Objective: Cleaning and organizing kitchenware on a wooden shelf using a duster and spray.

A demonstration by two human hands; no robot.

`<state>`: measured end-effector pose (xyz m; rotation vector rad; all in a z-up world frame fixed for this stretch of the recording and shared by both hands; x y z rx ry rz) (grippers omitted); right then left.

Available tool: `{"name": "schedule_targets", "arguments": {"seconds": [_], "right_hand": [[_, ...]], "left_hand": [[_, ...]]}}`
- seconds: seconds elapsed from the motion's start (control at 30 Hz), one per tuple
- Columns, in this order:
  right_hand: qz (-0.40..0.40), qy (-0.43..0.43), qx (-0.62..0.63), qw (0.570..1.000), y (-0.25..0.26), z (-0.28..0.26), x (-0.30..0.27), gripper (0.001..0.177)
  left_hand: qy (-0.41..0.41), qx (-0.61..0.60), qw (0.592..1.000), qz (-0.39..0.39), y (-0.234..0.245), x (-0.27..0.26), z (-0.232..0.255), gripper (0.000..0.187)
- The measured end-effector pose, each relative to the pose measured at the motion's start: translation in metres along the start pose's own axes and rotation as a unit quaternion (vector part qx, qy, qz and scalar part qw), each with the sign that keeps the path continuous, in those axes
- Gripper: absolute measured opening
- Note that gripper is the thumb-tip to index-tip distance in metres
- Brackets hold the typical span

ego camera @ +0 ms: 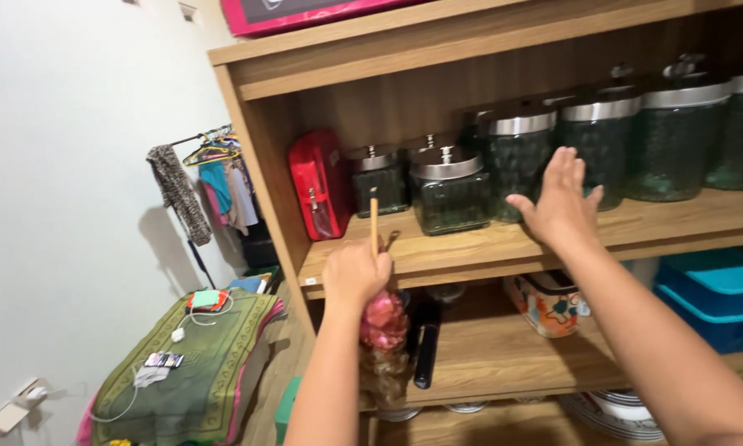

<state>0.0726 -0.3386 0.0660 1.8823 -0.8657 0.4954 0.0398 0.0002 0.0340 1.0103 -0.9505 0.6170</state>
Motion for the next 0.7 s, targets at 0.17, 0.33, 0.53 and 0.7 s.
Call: {"name": "schedule_targets", "arguments": {"seconds": [0.17,0.33,0.53,0.7], "right_hand": [[0.195,0.103,-0.053,0.974,-0.003,-0.003,-0.016,0.112],[0.254,0.396,0.050,0.881,0.019,-0.094,-0.060,0.083],[0.169,0.461,-0.087,0.867,-0.006,-0.135,-0.064,0.073],[0.133,0.430,-0.042,0.892,-0.008,-0.138,-0.068,0.074]], "left_hand": [[-0.002,-0.001,1.000,-0.014,-0.003,0.000,-0.001,0.031],[-0.010,-0.028,1.000,0.010,0.004,0.001,0.001,0.030],[0.007,-0.045,0.999,0.003,0.008,0.002,0.002,0.030],[0.023,-0.067,0.997,-0.005,0.013,-0.001,-0.001,0.029]]}}
Point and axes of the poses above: each hand's wrist, its own x-axis towards the middle knuckle, its own y-axis out of the back of the hand, z = x × y, the point moved 5 cm from there along x, towards the middle knuckle, and after that the axes turned 15 degrees about z, right-handed, at the moved point
